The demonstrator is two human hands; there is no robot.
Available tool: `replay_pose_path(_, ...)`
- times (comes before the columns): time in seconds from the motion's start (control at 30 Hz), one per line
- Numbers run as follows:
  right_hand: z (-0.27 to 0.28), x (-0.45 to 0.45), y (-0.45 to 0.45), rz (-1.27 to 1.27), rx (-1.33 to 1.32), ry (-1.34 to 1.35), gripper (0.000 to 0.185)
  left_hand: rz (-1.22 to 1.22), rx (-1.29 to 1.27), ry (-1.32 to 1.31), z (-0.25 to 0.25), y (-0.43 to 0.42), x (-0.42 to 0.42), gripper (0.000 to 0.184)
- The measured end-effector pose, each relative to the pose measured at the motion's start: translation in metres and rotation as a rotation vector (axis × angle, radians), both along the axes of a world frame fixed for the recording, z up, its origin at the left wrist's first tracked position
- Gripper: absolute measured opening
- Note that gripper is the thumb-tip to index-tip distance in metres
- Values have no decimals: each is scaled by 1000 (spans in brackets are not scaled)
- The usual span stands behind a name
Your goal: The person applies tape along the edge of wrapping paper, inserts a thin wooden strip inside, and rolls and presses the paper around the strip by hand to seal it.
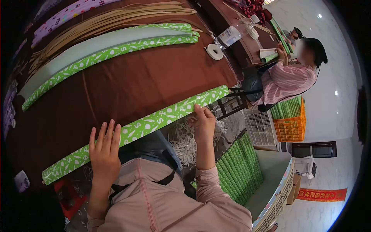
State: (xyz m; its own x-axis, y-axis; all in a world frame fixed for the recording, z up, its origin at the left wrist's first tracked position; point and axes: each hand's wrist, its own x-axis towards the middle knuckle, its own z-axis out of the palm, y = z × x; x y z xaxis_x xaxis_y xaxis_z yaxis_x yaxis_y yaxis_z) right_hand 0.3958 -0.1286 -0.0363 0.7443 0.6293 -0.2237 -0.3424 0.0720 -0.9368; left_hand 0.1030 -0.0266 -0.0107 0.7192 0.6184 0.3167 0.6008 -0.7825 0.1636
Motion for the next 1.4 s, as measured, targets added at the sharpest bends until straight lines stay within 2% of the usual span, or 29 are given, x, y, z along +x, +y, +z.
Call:
replay_pose_path(0.1,-2,0,-3,36,86,47,19,-1,-17,-13,2,0,1,46)
replay_pose_path(0.33,-9,-4,-13,14,43,39,9,-1,-48,2,7,-1,2,47)
replay_pose_path(0.4,-6,-6,-16,57,101,136,18,-4,-41,-3,5,1,1,47)
replay_pose_path(0.43,-12,1,-21,160,181,171,33,-3,-34,2,5,0,1,47)
replay_pose_path(0.47,-19,5,-24,155,181,167,33,-4,-28,6,4,0,1,46)
replay_pose_path(0.53,-25,12,-28,289,380,578,46,-9,-26,-1,3,0,0,46)
replay_pose_path(0.57,-26,13,-27,263,359,636,55,-8,-22,-3,2,0,0,46)
replay_pose_path(0.6,-25,13,-26,259,363,631,55,-14,-19,-6,2,0,0,46)
replay_pose_path(0.7,-21,11,-21,107,103,596,63,-17,-3,8,-1,0,0,46)
replay_pose_path(0.73,-21,11,-20,102,105,592,63,-11,-1,11,-1,0,0,46)
replay_pose_path(0.8,-19,14,-15,-166,-16,434,63,-6,9,8,-2,1,-1,47)
replay_pose_path(0.83,-19,20,-12,-165,-8,430,63,-7,26,11,-5,0,-2,48)
replay_pose_path(0.9,-17,34,-16,-187,52,149,56,-15,37,19,-7,-1,-2,49)
replay_pose_path(0.93,-8,39,-12,-266,41,138,44,-10,33,26,-6,-1,-2,50)
replay_pose_path(0.97,-1,40,-9,-274,42,138,44,-4,33,32,-5,-1,-1,50)
replay_pose_path(1.03,8,44,-5,-226,-60,7,31,-6,35,37,-5,-2,-1,51)
replay_pose_path(1.07,9,47,-4,-239,-21,28,20,0,36,43,-6,-2,-2,51)
replay_pose_path(1.3,5,60,-4,-211,-28,-14,18,-19,14,47,-1,-1,-2,53)
replay_pose_path(1.4,-6,71,-10,-97,23,-3,15,-14,-16,52,2,0,-2,53)
